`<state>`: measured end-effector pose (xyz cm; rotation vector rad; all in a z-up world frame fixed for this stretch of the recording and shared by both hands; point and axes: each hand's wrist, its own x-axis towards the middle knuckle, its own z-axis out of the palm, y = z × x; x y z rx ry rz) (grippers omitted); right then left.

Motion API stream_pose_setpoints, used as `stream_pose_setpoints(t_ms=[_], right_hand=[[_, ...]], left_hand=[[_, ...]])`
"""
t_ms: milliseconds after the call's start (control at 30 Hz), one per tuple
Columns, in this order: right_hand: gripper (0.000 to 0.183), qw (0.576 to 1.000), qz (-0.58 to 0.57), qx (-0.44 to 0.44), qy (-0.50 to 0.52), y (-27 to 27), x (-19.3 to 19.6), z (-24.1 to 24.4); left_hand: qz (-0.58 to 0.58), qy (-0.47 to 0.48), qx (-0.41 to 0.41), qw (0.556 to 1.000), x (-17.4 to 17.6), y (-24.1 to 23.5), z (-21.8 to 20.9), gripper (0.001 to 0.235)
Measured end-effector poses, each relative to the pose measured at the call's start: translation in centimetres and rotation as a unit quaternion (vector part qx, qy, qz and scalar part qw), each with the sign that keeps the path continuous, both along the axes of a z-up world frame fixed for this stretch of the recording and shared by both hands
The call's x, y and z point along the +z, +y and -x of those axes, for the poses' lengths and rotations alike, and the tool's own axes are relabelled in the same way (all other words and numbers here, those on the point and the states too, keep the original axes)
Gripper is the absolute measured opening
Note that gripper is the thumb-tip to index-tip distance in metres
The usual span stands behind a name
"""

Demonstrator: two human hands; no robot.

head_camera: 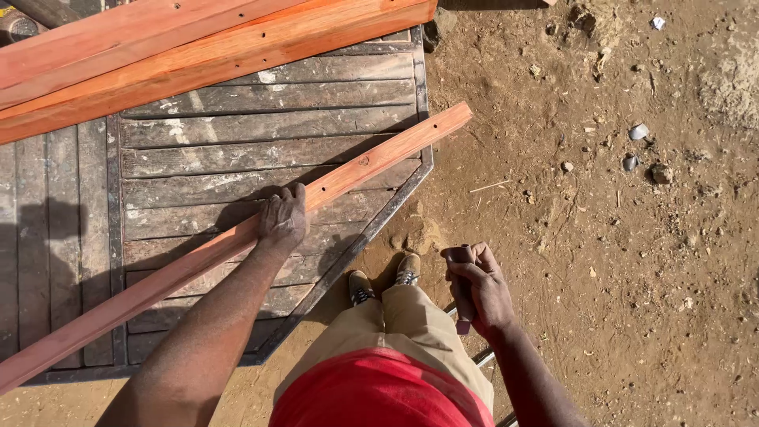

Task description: Sanding a wooden beam using a piece of sandpaper

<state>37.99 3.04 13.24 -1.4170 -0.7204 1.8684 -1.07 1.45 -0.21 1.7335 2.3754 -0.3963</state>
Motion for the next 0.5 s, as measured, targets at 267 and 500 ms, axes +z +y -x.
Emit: stream_pose_setpoints(t_ms=[267, 500], right_hand=[[0.045, 0.994, 0.106, -0.029, -0.016, 4.1, -1.9, 5.2], [0.032, 0.995, 0.098, -0.01, -0.016, 8.8, -3.8, 10.1]], left_hand=[[-0.028, -0.142, -0.036, 0.989, 3.0, -0.2, 4.3, 0.064], [-0.001, -0.159, 0.042, 0.986, 4.7, 0.8, 3.8, 0.07]])
